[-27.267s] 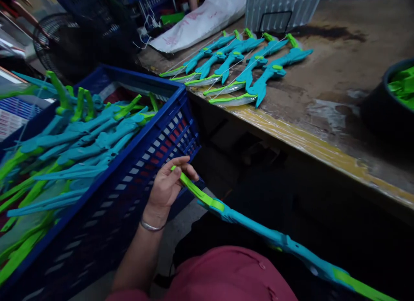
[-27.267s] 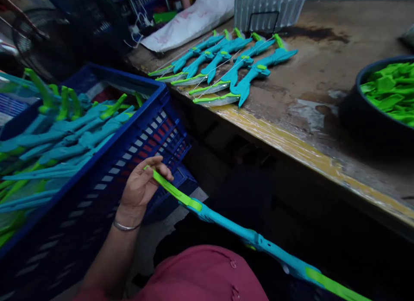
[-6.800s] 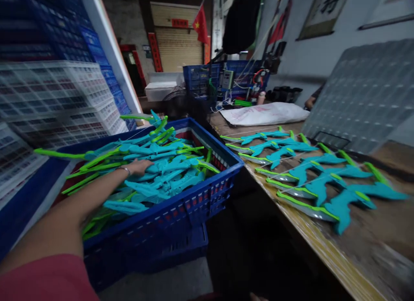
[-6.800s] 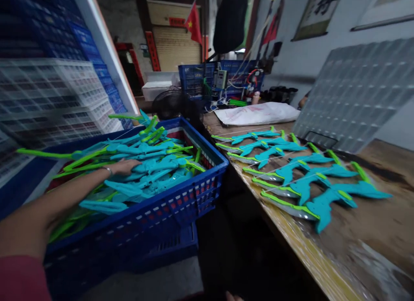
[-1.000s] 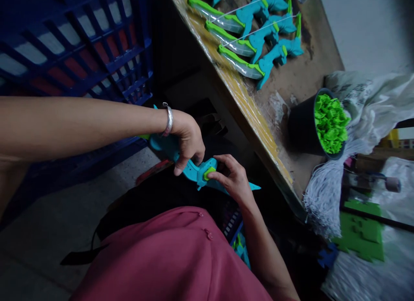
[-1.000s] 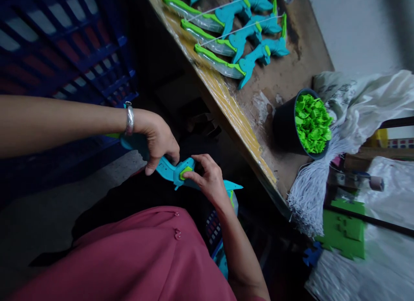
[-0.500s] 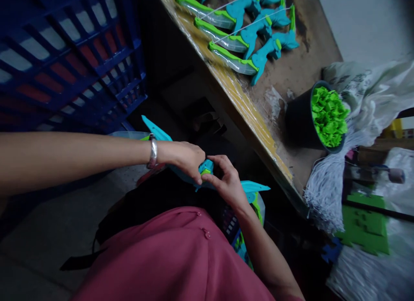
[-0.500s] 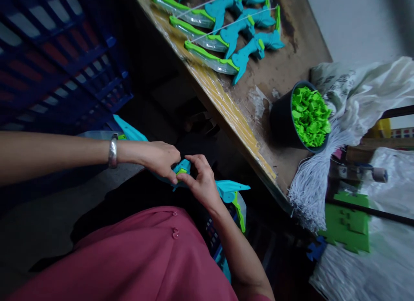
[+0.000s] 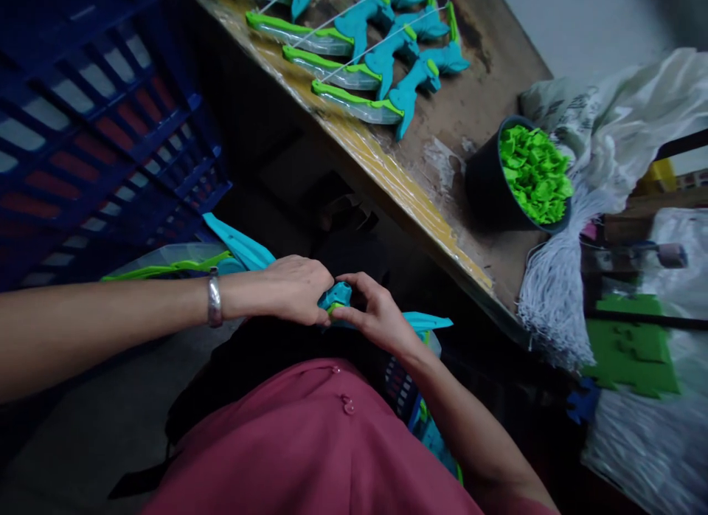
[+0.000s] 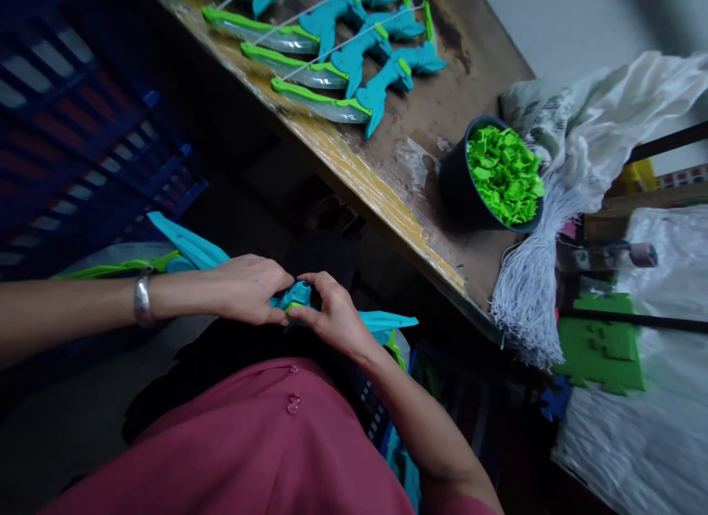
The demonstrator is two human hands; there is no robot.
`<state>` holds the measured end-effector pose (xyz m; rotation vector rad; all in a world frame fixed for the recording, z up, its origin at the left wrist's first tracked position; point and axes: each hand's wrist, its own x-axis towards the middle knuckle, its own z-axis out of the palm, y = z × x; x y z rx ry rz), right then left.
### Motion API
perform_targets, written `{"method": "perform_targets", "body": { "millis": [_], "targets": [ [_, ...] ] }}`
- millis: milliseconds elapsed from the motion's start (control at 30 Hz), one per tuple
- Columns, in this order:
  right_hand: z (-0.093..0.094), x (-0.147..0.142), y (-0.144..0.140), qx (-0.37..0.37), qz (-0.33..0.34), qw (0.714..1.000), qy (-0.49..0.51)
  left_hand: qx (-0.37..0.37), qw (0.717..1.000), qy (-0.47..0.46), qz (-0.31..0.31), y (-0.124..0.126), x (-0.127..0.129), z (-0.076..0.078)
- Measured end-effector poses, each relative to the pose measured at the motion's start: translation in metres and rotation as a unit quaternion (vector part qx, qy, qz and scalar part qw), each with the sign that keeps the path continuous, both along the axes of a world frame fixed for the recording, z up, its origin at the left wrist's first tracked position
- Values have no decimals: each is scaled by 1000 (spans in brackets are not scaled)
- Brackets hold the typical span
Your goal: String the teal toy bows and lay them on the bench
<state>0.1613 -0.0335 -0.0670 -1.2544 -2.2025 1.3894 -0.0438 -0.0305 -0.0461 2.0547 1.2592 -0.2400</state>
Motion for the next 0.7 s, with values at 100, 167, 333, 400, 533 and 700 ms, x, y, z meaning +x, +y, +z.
{"method": "perform_targets", "body": {
  "millis": [100,167,333,400,533,700],
  "targets": [
    [-5,-4,-7,75,12,997,2,14,1000,-2,2,-1,1,-4],
    [-10,-6,-12,110,7,994,9,34,999,-10,-4,-2,2,-8],
    [-20,-7,-15,156,10,987,23,70,997,-11,-17,-1,1,-16],
    [-20,-8,-13,149,11,988,34,60,998,-7,-28,-1,-1,-15],
    [-9,-4,-11,144,-14,987,63,148,988,-31,-37,-16,-7,-6],
    [34,12,-18,197,-127,969,77,280,907,-254,184,-72,-5,-6]
  ]
}}
